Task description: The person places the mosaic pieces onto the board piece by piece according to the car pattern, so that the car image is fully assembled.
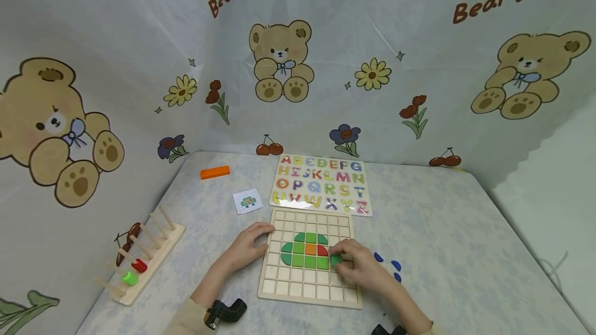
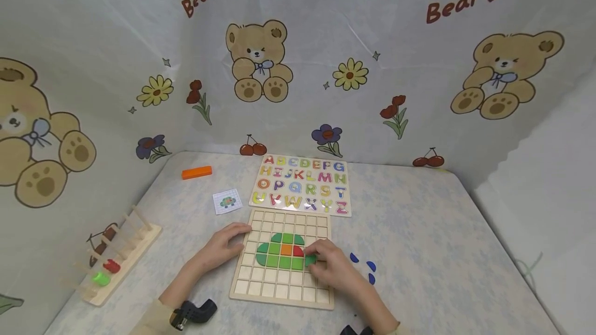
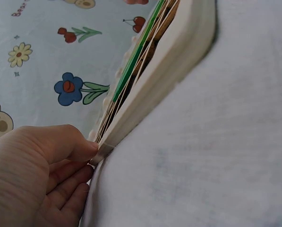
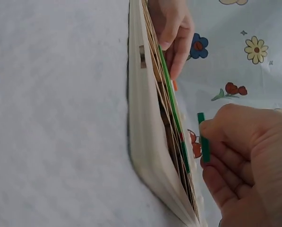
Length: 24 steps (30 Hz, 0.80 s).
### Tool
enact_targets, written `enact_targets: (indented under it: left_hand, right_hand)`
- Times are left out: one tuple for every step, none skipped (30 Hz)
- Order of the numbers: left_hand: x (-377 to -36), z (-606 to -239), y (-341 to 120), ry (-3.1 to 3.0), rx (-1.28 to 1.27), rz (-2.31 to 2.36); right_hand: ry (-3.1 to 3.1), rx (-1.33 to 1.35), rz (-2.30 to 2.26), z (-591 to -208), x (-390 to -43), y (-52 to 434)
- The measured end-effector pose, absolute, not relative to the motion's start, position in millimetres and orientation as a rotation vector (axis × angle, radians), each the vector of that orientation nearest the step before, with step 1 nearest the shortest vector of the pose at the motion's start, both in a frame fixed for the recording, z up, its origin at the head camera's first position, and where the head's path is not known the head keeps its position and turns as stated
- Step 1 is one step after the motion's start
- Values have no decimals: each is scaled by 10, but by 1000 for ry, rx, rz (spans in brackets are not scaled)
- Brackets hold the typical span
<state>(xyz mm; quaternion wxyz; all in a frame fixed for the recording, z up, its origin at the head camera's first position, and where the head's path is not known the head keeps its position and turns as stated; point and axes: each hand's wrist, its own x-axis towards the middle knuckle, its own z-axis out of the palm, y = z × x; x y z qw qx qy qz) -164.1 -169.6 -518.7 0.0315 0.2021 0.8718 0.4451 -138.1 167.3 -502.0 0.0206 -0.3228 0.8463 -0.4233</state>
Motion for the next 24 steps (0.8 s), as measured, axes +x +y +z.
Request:
enact_targets:
  left_hand:
    - [-1641, -5189, -1695, 2688, 622, 1368]
    - [-1640, -5189, -1694, 2690, 622, 1368]
    - [-1640, -5189, -1694, 2691, 621, 1368]
    - [-1641, -5188, -1694, 2692, 621, 1368]
    - [-1641, -5186, -1694, 2690, 621, 1371]
    - [-1642, -5185, -1694, 2688, 620, 1374]
    - [-1642, -5184, -1694, 2686, 620, 1376]
    - [-1641, -5182, -1694, 2684, 622, 1379]
    - [-1641, -5182, -1695, 2683, 622, 1379]
    - [-1640, -5182, -1695, 2683, 623, 1378]
    - [-1639, -5183, -1695, 2684, 624, 1377]
    - [-1639, -5185, -1695, 2684, 626, 1377]
    - [-1638, -5188, -1695, 2685, 626, 1375]
    - [-1638, -5191, -1695, 2685, 626, 1374]
    - [-1638, -5194, -1695, 2687, 625, 1372]
    - [-1638, -5197, -1695, 2687, 625, 1371]
    - [-1639, -5200, -1695, 2687, 626, 1374]
    - [-1640, -5202, -1695, 2687, 627, 1375]
    - [-1640, -5203, -1694, 2689, 626, 1374]
    - [-1641, -5204, -1694, 2690, 627, 1374]
    - [-1642, -5204, -1694, 2690, 627, 1375]
    - [-1643, -5203, -1694, 2690, 627, 1375]
    - [-1643, -5202, -1694, 2691, 628, 1375]
    - [-1644, -5201, -1694, 2692, 626, 1373]
  right_hand:
    - [2631, -1000, -1303, -5033, -1378, 1669]
    - [2638, -1004, -1291, -5043, -1374, 1665]
    - [2654, -1015, -1273, -5051, -1373, 1661]
    - [2670, -1036, -1254, -5055, -1371, 1657]
    - [2684, -1053, -1237, -5059, -1371, 1653]
    - [2695, -1069, -1222, -5059, -1370, 1649]
    - [2703, -1078, -1207, -5060, -1367, 1645]
    - [2709, -1085, -1194, -5059, -1365, 1642]
    - [2717, -1094, -1180, -5058, -1364, 1640]
    - [2720, -1101, -1171, -5058, -1362, 1639]
    - [2722, -1105, -1164, -5061, -1361, 1639]
    - [2726, -1113, -1156, -5060, -1358, 1639]
    - [2730, -1123, -1148, -5061, -1356, 1639]
    - [2733, -1134, -1144, -5061, -1354, 1639]
    - [2736, -1146, -1139, -5061, -1352, 1639]
    - [2741, -1157, -1133, -5062, -1350, 1639]
    - [2745, -1167, -1130, -5060, -1347, 1638]
    - [2747, -1174, -1133, -5058, -1345, 1637]
    - [2749, -1176, -1135, -5057, -1344, 1637]
    - [2752, -1178, -1138, -5055, -1343, 1636]
    - [2753, -1179, -1142, -5053, -1344, 1635]
    - [2756, -1180, -1148, -5052, -1345, 1634]
    - [2758, -1177, -1155, -5050, -1345, 1634]
    - [2760, -1180, -1162, -5051, -1348, 1633]
